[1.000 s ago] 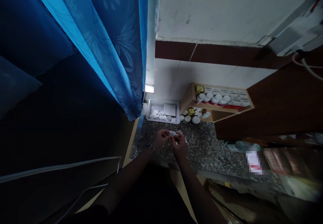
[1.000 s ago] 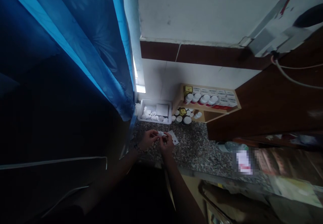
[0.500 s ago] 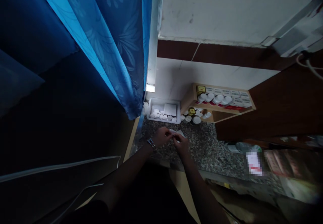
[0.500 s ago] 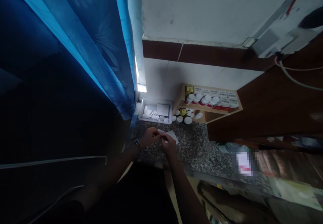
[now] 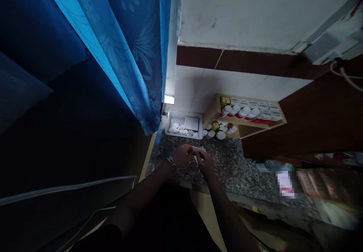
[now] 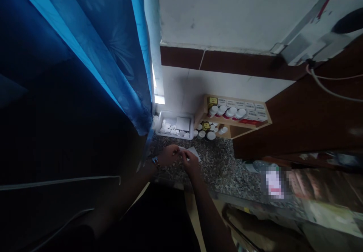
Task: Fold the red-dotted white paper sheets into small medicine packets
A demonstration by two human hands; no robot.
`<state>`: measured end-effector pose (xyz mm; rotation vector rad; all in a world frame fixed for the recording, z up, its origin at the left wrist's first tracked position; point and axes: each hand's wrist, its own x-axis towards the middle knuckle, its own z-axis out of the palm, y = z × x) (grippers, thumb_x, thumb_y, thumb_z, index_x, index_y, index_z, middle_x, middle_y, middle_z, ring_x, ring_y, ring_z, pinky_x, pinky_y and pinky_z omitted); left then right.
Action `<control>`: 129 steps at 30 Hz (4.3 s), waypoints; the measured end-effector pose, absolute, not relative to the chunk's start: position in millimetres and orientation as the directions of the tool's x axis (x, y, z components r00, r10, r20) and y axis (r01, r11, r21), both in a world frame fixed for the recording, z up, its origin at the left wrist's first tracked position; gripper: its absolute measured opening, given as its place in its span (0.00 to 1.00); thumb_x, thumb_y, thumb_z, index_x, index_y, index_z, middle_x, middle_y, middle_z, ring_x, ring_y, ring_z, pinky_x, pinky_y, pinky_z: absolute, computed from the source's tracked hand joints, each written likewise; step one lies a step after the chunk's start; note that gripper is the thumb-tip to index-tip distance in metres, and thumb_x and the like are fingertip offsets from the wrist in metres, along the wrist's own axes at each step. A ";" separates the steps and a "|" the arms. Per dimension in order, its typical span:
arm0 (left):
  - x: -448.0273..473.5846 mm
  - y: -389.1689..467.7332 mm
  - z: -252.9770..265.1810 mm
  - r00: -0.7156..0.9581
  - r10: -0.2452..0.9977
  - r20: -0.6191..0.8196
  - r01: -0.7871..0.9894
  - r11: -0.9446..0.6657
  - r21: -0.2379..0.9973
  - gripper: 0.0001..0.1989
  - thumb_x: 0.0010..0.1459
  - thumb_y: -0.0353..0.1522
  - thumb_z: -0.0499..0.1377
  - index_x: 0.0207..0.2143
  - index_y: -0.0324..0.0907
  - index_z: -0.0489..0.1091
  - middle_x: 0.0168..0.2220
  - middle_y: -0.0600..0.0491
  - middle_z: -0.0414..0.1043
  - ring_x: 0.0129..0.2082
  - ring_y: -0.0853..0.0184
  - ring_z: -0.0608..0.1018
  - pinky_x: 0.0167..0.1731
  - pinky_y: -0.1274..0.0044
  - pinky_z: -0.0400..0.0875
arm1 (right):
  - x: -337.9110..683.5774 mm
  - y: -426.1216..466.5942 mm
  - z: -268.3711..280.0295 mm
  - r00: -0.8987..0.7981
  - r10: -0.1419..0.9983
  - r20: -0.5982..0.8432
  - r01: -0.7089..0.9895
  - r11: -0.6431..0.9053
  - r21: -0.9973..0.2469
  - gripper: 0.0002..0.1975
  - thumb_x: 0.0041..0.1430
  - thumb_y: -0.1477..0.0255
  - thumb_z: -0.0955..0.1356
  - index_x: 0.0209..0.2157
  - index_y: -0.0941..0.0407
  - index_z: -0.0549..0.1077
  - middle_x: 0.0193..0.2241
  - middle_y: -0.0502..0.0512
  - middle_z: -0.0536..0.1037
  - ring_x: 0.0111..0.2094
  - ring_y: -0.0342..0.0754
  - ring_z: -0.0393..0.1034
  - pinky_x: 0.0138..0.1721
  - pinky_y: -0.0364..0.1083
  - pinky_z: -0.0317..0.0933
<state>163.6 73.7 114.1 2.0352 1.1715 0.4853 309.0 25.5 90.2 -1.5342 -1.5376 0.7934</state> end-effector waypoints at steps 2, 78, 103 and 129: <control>164.8 72.2 111.7 0.502 0.864 -0.031 0.555 -0.295 0.778 0.06 0.55 0.31 0.54 0.26 0.39 0.67 0.26 0.54 0.66 0.28 0.70 0.68 0.30 0.79 0.62 | 307.7 24.9 91.5 0.059 0.992 0.112 0.504 0.068 -0.861 0.13 0.57 0.65 0.60 0.33 0.54 0.73 0.31 0.53 0.78 0.32 0.48 0.71 0.34 0.46 0.64; 141.2 49.0 84.7 0.576 0.814 -0.076 0.541 -0.310 0.782 0.07 0.52 0.28 0.54 0.29 0.40 0.71 0.29 0.52 0.71 0.31 0.67 0.71 0.34 0.78 0.63 | 299.4 6.7 72.6 -0.119 0.992 0.030 0.630 0.099 -0.771 0.09 0.55 0.69 0.61 0.28 0.55 0.71 0.27 0.53 0.73 0.30 0.46 0.66 0.32 0.43 0.59; 152.8 29.4 43.9 -0.067 0.948 -0.310 0.113 0.316 0.942 0.10 0.47 0.33 0.59 0.32 0.36 0.71 0.21 0.55 0.68 0.22 0.71 0.70 0.23 0.80 0.65 | 266.3 7.0 45.9 0.249 0.939 -0.237 -0.033 -0.237 -0.971 0.24 0.43 0.59 0.67 0.39 0.60 0.69 0.16 0.45 0.68 0.19 0.43 0.61 0.23 0.42 0.57; 155.6 32.0 25.5 -0.114 0.943 -0.313 0.110 0.325 0.939 0.11 0.44 0.38 0.58 0.19 0.39 0.64 0.17 0.57 0.63 0.20 0.73 0.66 0.22 0.81 0.61 | 255.0 3.6 19.5 0.355 0.923 -0.146 0.252 -0.244 -0.936 0.20 0.52 0.56 0.60 0.26 0.58 0.72 0.23 0.52 0.75 0.26 0.46 0.66 0.29 0.42 0.60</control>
